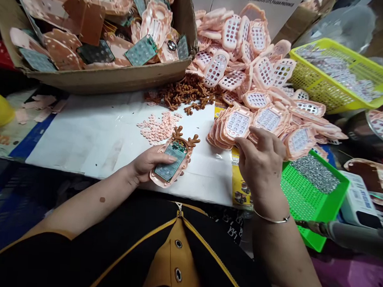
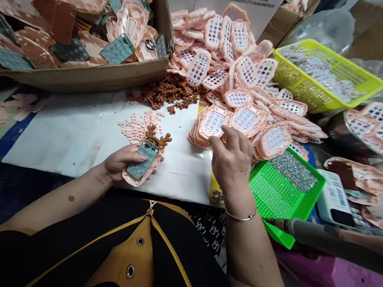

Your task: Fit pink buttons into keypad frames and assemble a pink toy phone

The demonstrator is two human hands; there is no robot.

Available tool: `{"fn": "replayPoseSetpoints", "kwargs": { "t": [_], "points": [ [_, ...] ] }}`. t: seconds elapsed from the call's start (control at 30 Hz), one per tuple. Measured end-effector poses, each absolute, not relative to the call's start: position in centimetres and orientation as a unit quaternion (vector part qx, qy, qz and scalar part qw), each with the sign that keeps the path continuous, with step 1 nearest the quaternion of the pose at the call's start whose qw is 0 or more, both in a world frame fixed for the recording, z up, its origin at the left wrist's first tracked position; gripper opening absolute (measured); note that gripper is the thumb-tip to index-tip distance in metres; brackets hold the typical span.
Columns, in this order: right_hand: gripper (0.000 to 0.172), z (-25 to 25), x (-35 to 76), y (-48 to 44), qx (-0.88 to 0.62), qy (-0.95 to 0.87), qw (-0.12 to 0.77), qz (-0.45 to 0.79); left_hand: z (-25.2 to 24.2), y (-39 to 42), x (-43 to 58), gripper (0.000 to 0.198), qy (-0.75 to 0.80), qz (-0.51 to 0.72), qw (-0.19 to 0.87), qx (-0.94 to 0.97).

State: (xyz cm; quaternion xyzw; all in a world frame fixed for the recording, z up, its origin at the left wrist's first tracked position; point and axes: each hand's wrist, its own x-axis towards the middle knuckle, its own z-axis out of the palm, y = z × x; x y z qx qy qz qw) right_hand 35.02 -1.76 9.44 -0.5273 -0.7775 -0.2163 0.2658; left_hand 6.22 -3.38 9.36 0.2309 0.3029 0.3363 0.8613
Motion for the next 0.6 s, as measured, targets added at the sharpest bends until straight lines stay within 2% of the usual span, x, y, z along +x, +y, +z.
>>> {"fn": "replayPoseSetpoints", "kwargs": {
  "t": [0.2,0.37,0.43,0.5,0.6],
  "points": [
    [0.026,11.1,34.4,-3.0,-0.412,-0.794,0.301,-0.33,11.0,-2.2,7.5,0.041,0.288,0.35,0.856,0.249],
    [0.032,11.1,32.3,-6.2,-0.318,-0.858,0.299,-0.27,12.0,-1.8,7.7,0.029,0.247,0.375,0.846,0.287],
    [0.034,10.2,31.6,-7.3,-0.292,-0.886,0.303,-0.198,12.0,-2.1,7.2,0.027,0.266,0.367,0.842,0.291],
    [0.036,9.0,31.0,-7.9,-0.3,-0.889,0.338,-0.072,11.8,-2.7,6.6,0.029,0.295,0.356,0.842,0.279],
    [0.039,7.5,29.7,-8.0,-0.396,-0.744,0.481,0.24,11.7,-3.7,5.8,0.031,0.311,0.357,0.844,0.253]
  ]
}}
